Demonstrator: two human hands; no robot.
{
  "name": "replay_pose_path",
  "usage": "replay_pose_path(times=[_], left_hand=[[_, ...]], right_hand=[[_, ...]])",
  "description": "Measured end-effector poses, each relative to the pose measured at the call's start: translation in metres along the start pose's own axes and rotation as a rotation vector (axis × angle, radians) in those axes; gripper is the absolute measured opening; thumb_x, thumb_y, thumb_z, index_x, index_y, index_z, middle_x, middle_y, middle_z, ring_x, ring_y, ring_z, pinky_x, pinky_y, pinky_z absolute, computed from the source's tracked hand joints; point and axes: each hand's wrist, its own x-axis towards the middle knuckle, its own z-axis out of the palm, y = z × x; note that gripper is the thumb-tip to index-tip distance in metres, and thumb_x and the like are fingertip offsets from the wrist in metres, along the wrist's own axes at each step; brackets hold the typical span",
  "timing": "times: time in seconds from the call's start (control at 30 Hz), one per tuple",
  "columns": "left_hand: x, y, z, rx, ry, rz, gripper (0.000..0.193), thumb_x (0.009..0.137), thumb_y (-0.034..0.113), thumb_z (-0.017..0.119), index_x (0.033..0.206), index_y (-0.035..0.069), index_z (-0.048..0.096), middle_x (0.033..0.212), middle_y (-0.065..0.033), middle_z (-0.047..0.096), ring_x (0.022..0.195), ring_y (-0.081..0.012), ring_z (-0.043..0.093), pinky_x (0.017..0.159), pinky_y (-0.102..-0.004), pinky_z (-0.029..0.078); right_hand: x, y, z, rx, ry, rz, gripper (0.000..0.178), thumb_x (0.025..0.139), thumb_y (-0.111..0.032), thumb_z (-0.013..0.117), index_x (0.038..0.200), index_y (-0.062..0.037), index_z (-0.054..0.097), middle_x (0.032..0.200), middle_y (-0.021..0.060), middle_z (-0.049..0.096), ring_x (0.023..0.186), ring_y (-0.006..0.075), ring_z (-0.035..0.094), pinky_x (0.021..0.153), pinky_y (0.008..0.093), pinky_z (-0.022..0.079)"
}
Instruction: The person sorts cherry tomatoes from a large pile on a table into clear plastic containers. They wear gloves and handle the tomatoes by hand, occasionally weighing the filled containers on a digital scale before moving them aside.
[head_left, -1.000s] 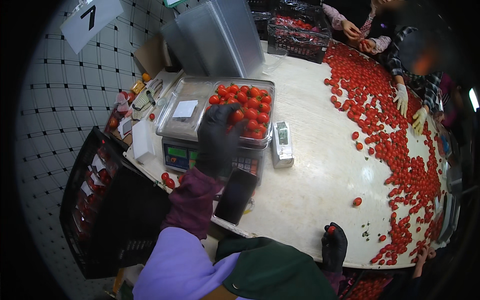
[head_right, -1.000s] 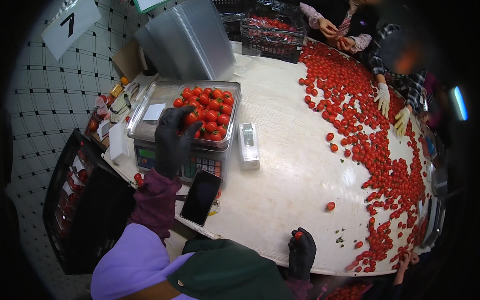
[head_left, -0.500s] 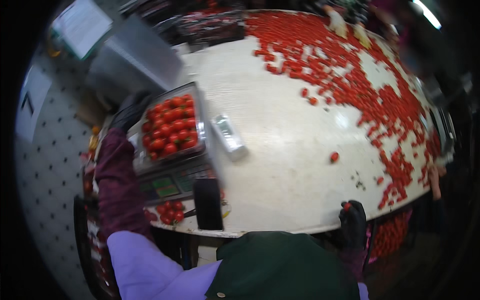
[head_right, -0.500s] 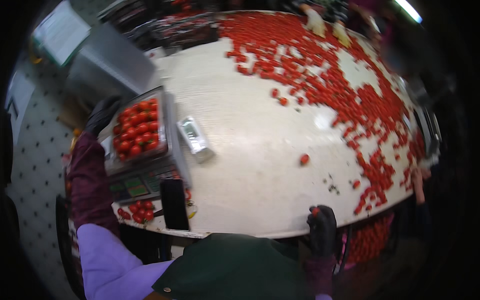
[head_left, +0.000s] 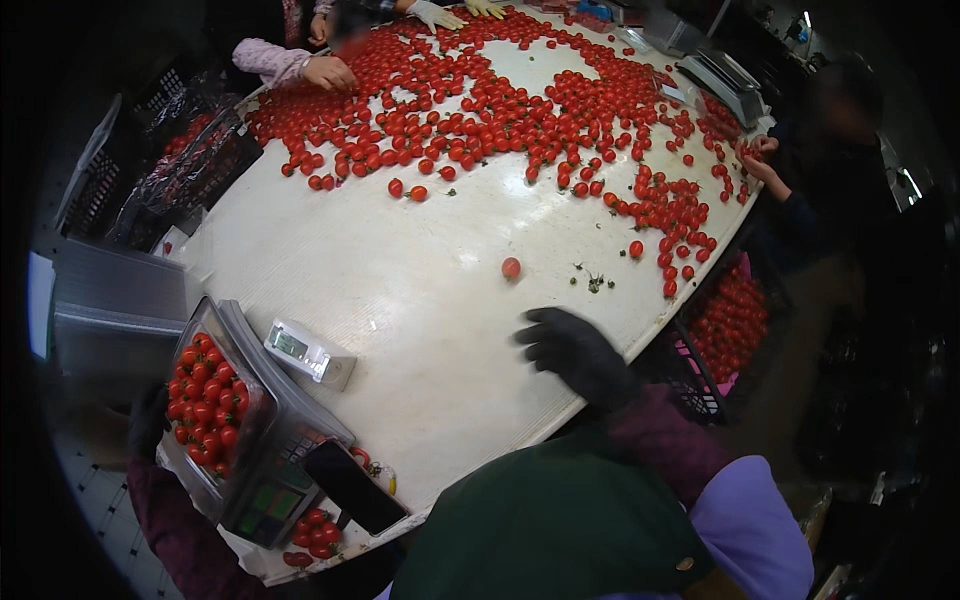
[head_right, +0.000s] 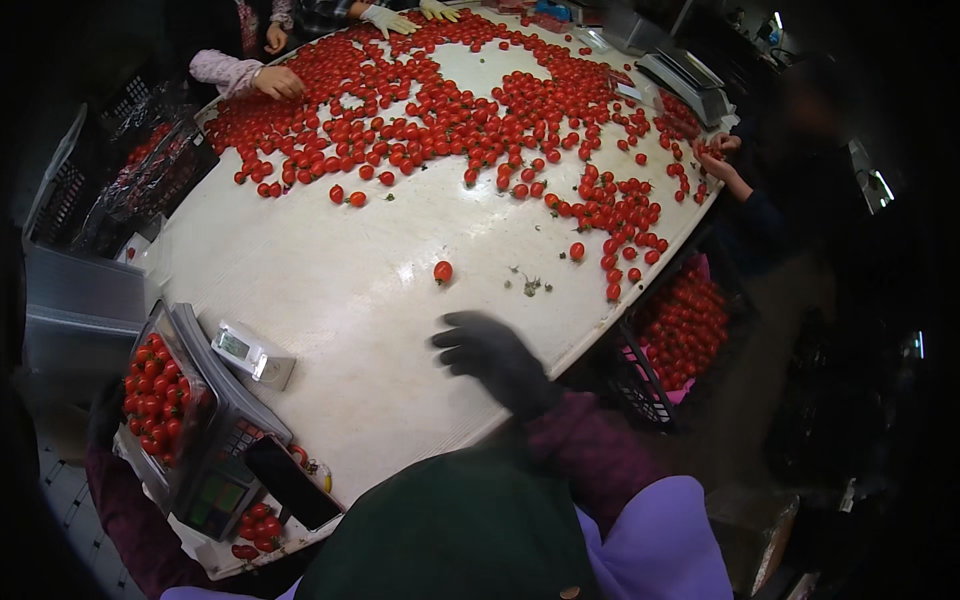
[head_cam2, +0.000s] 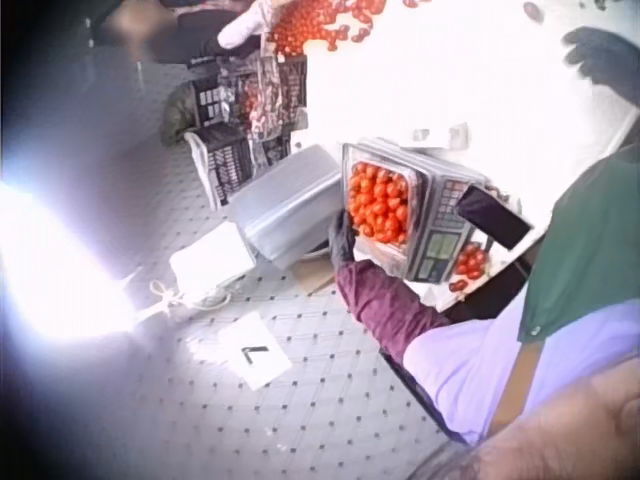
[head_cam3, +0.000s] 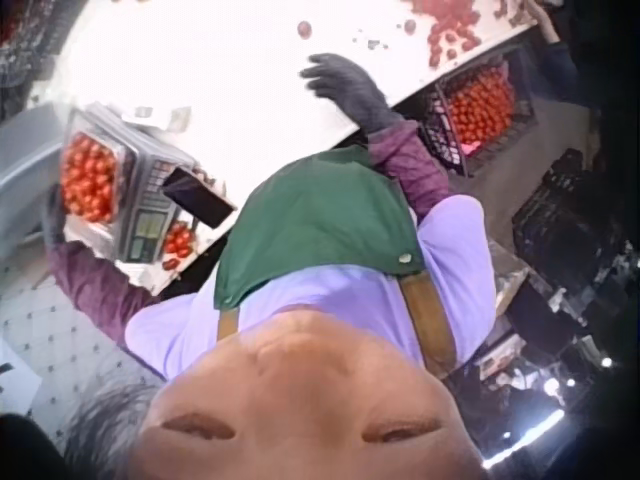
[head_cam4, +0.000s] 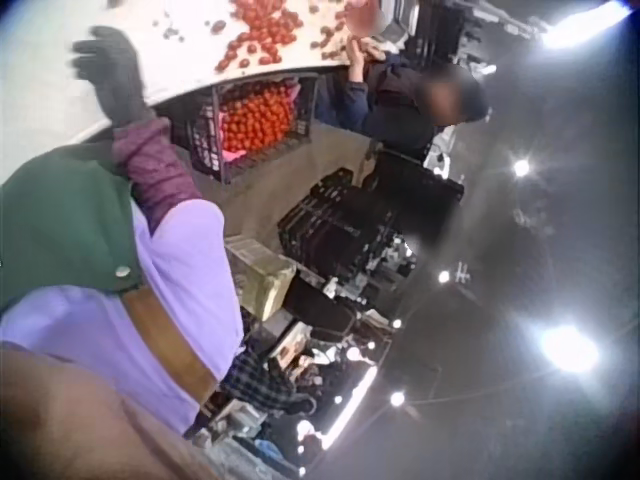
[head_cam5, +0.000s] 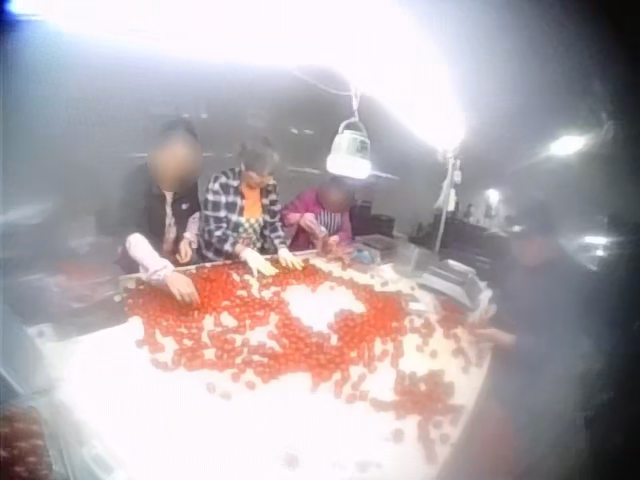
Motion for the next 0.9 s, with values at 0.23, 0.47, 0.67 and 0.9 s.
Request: replay_pose_path(times=[0.23,0.47,0.67,0.9], left_hand=[[-0.036,0.067,0.008,-0.045,-0.150,-0.108,0.034,0.089,0.022,0.051,0.116,0.002,0.048,0.077,-0.0097,0.056,0.043,-0.0173,0.053,0.037,-0.0298,0.045],[-0.122,0.125,0.020,-0.224,-0.190,-0.227,0.039,0.084,0.013,0.050,0.121,0.002,0.045,0.103,-0.0152,0.055,0.062,-0.0204,0.062,0.055,-0.0297,0.053],[-0.166,0.119,0.046,-0.218,-0.135,-0.060,0.032,0.081,0.010,0.051,0.111,-0.001,0.051,0.110,-0.0101,0.050,0.080,-0.0158,0.061,0.064,-0.0276,0.052],[-0.180,0.186,0.103,-0.840,-0.021,-0.118,0.028,0.090,0.012,0.049,0.114,0.000,0.044,0.100,-0.0130,0.059,0.084,-0.0172,0.062,0.069,-0.0276,0.053]], right_hand=[[0.097,0.108,0.202,-0.424,-0.738,0.144,0.045,0.086,-0.031,0.056,0.113,0.0031,0.047,0.103,0.0112,0.053,0.089,0.0175,0.058,0.075,0.0298,0.050],[0.102,0.118,0.248,-0.295,-0.542,0.413,0.031,0.089,-0.024,0.055,0.108,-0.0016,0.047,0.094,0.0092,0.054,0.079,0.0144,0.056,0.067,0.0268,0.050],[0.099,0.121,0.245,-0.403,-0.386,0.303,0.025,0.083,-0.019,0.060,0.104,-0.0082,0.051,0.094,0.0048,0.052,0.084,0.0129,0.051,0.073,0.0288,0.046],[0.096,0.065,0.210,-0.113,-0.291,0.251,0.018,0.084,-0.015,0.057,0.101,-0.0115,0.052,0.102,-0.0002,0.051,0.096,0.0119,0.048,0.084,0.0331,0.040]])
